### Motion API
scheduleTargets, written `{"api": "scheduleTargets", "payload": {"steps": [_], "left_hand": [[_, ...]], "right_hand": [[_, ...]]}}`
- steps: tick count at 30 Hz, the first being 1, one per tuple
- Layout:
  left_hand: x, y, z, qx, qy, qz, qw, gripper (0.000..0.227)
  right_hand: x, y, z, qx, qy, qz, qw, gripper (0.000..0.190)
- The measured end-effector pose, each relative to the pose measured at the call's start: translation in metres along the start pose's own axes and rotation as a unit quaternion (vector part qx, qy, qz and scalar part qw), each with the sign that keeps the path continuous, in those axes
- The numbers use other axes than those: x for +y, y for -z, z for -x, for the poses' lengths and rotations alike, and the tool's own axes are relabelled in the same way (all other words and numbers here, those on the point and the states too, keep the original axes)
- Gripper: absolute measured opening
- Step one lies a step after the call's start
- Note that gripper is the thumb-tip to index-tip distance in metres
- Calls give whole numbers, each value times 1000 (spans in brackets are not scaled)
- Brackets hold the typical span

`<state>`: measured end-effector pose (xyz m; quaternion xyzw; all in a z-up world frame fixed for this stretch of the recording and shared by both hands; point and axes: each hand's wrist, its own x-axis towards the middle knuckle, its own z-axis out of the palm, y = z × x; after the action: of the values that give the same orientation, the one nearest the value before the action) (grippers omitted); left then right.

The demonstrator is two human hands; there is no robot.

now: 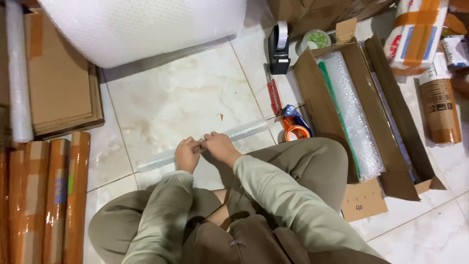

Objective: The person sits on the floor and rolls a sheet of bubble wrap around a blue ruler. They then place the rolled bubble wrap onto a flat piece of cardboard and roll the cardboard around it to form a tube. Finally, they use a tape dispenser to secure the cardboard tube with multiple strips of tape.

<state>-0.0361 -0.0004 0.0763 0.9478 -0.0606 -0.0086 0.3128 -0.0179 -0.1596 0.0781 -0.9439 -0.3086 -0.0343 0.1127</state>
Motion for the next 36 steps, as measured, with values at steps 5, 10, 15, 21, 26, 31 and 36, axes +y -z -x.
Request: {"api": "scheduleTargets", "payload": {"steps": [5,10,15,21,26,31,36], "left_hand": [[-31,-31,11,72,-75,-19,994,31],[-42,-42,11,139,-153,-8,978,38],[-57,-57,13,149,-131,-86,976,35],[-60,-59,9,194,-187,-27,963,44],[-31,-45,6,201,-162,-37,965,34],[-26,-42,5,208,-171,-47,962,33],[-45,-54,10,220,-168,-33,960,41]], "right_hand": [[116,27,-32,-72,-226,-254,938,24],[277,31,-26,195,-408,-209,867,30],[350,3,-13,308,-452,-182,817,38],[357,11,-34,286,-474,-170,815,28],[402,-30,-51,366,-498,-367,695,18],[353,-6,-36,469,-468,-616,425,9],[372,-59,-30,282,-520,-709,384,14]]}}
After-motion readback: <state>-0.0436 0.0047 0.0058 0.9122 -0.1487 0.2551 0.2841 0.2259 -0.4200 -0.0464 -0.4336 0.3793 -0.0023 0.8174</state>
